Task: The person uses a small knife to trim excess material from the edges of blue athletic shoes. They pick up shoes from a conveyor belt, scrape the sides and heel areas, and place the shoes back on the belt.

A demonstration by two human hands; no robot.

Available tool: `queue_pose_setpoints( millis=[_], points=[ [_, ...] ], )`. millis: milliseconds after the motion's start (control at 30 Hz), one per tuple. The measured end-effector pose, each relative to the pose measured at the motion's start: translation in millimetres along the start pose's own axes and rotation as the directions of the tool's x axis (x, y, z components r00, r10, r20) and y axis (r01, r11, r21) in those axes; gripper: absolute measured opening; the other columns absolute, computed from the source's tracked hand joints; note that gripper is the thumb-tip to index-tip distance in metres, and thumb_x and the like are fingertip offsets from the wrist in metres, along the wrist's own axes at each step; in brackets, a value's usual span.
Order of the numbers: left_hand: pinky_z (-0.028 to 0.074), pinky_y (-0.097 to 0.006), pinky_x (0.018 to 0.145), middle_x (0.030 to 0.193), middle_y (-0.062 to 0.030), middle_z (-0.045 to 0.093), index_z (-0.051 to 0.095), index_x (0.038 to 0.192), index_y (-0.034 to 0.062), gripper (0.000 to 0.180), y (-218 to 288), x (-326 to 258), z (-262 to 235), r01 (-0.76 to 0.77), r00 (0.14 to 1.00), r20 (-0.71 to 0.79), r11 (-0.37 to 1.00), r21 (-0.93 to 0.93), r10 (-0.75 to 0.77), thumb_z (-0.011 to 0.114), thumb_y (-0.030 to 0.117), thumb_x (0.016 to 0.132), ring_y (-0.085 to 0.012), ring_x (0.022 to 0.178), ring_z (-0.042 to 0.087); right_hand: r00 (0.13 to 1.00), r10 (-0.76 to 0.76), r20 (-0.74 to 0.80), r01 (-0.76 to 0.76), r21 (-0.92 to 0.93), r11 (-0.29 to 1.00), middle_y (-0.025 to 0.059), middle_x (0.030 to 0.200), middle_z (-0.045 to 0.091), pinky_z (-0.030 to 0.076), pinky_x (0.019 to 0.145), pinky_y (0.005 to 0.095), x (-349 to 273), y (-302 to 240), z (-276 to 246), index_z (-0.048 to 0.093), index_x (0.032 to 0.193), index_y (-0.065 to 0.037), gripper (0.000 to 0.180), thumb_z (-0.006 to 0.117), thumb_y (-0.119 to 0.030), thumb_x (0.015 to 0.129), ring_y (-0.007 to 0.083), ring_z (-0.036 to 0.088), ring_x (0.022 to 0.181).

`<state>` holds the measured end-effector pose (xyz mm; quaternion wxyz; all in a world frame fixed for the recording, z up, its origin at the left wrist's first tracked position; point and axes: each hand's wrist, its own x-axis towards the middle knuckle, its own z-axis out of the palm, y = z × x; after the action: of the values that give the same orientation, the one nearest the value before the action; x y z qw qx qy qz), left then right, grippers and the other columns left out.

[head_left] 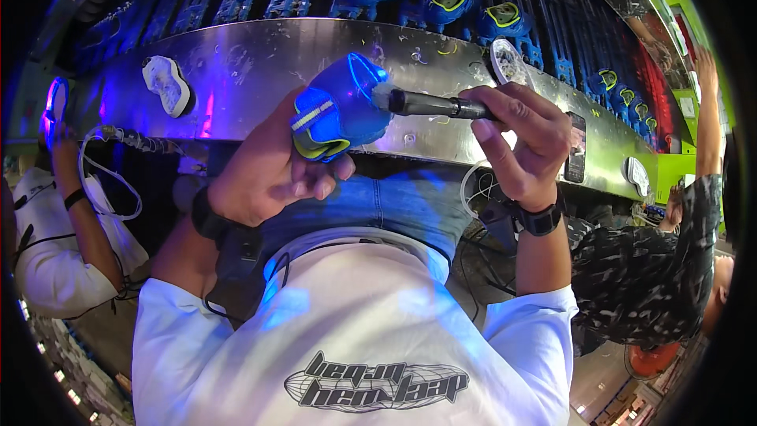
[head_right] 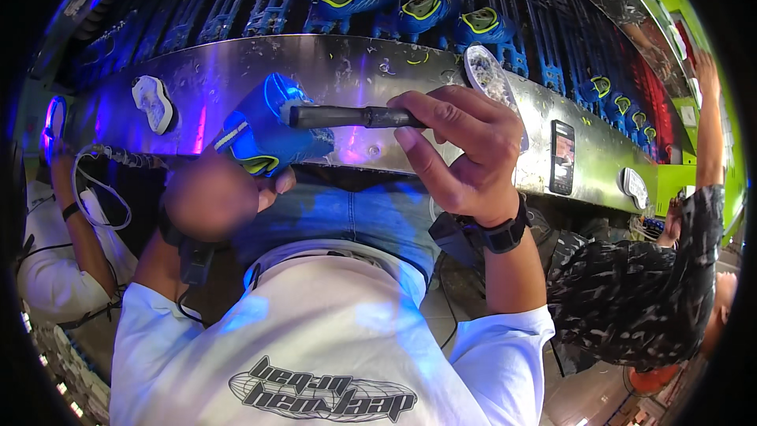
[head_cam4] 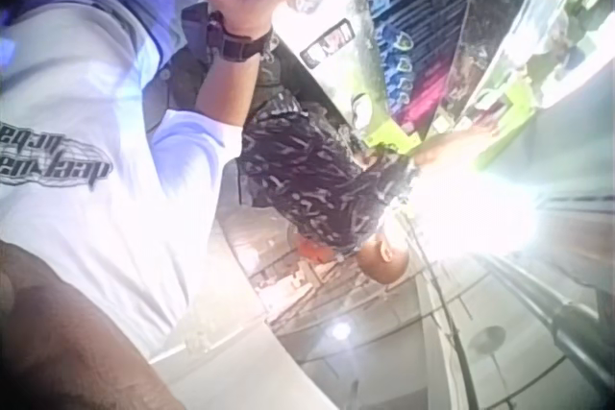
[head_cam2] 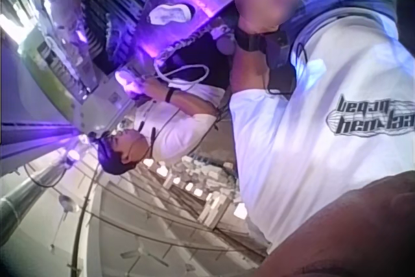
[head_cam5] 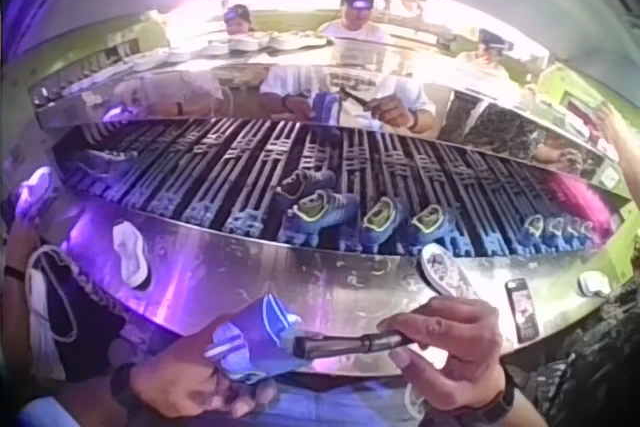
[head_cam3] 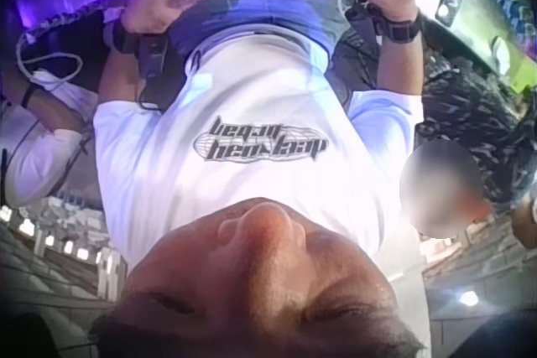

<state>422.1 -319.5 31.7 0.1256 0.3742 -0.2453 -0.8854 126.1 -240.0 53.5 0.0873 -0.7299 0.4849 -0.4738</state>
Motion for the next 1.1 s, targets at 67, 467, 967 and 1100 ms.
queue_pose_setpoints(
  millis=[67,467,967,1100],
  points=[
    [0.047,-0.023,0.045,0.088,-0.0153,0.071,0.058,0.131,0.0134,0.059,-1.4,1.8,0.2,0.039,0.998,0.046,0.996,-0.074,-0.035,0.031,0.061,0.108,-0.0193,0.056,0.064,1.0,0.014,-0.006,-0.014,0.027,1.0,0.0126,0.082,0.073,0.048,0.054,0.0282,-3.9,2.2,1.1,0.077,0.104,0.001,0.029,0.074,-0.008,0.077,0.0176,0.062,0.06],
    [0.054,-0.028,0.05,0.091,-0.0211,0.07,0.057,0.132,0.0086,0.058,-11.5,7.9,2.0,0.118,0.968,0.248,0.945,-0.306,-0.04,0.033,0.056,0.108,-0.0262,0.062,0.068,0.984,0.175,0.03,-0.178,0.147,0.973,0.0123,0.079,0.068,0.047,0.058,0.0283,-42.7,30.0,10.7,0.075,0.105,0.004,0.025,0.073,-0.009,0.084,0.0168,0.062,0.061],
    [0.059,-0.032,0.066,0.111,-0.0108,0.072,0.05,0.143,0.0102,0.054,-32.1,16.4,35.3,-0.461,0.886,0.096,0.846,0.269,0.453,0.039,0.051,0.109,-0.0204,0.085,0.072,0.892,0.4,-0.209,-0.326,0.317,0.891,0.0048,0.109,0.058,0.046,0.078,0.0266,-28.4,-36.2,61.7,0.042,0.146,0.003,0.098,0.097,-0.028,0.071,0.0114,0.051,0.089],
    [0.061,-0.033,0.071,0.113,-0.0097,0.071,0.049,0.143,0.0071,0.053,-27.4,16.6,36.6,-0.458,0.889,0.102,0.851,0.258,0.447,0.042,0.047,0.109,-0.0181,0.089,0.072,0.856,0.457,-0.241,-0.356,0.366,0.86,0.0033,0.105,0.056,0.047,0.079,0.026,-21.1,-41.3,67.7,0.044,0.143,0.002,0.089,0.094,-0.026,0.076,0.0108,0.051,0.089]
  ],
)
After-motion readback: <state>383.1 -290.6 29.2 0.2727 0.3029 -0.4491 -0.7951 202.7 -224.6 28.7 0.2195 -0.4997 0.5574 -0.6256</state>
